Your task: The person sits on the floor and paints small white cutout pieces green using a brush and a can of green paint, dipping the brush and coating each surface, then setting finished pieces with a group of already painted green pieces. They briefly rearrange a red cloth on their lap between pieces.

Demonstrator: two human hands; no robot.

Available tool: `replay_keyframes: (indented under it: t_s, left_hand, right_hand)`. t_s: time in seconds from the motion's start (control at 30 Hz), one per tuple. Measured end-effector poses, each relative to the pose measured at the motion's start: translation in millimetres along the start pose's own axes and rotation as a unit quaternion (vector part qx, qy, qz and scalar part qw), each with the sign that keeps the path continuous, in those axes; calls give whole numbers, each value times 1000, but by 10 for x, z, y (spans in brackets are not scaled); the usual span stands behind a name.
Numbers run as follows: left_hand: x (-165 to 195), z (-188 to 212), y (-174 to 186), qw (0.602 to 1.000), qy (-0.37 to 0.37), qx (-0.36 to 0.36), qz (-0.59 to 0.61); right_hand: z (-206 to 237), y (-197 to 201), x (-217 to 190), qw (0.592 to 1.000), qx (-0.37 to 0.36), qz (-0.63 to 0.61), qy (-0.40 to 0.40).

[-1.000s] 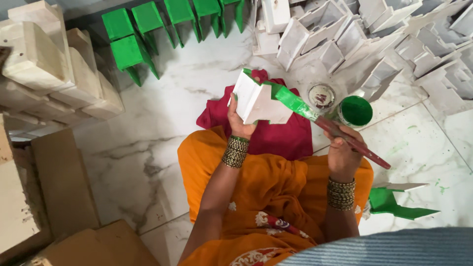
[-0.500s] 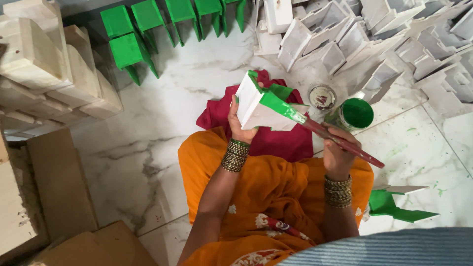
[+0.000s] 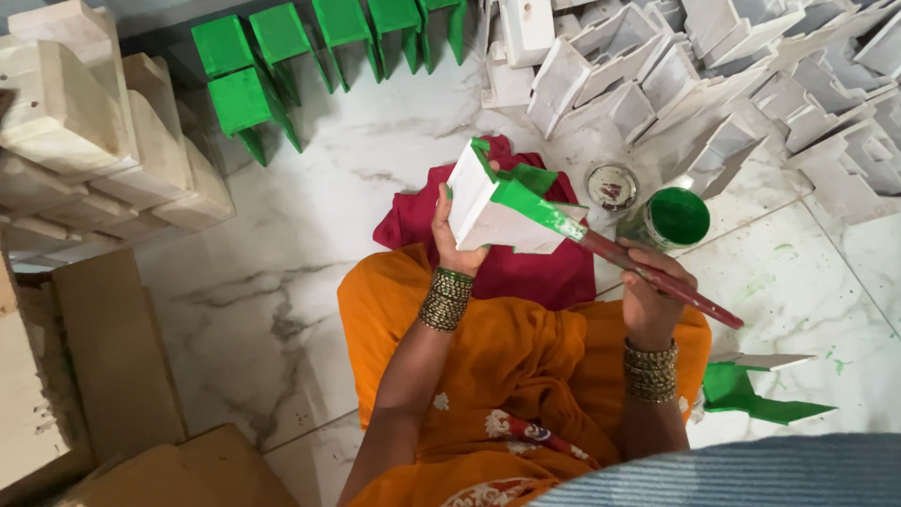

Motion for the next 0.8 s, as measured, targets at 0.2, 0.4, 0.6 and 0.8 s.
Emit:
replay_keyframes:
  t_s: [0.2,0.4,0.6,0.8]
  left_hand:
    - [31,-14,9,1000,0,4,12]
    - [12,-7,35,1000,1,6,-2]
    - [35,-18,44,1000,-4,13,-7]
    - [56,-35,84,1000,-14,12,-4]
  right_hand:
    - [81,87,-189,999,26,6,34]
    - [105,-149,-57,999,-33,-28,19]
    - [71,-83,-11,1000,0,18,-26]
    - [172,-11,-162,999,21,14,20]
Point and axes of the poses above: each hand's wrist, its own z-axis away from the middle knuckle, its own y-axis out of the back of the hand, x = y × z, the point moved 3 cm from there along -z, towards the middle knuckle, and after that the axes turned 3 degrees about -y, right-handed, at the moved point
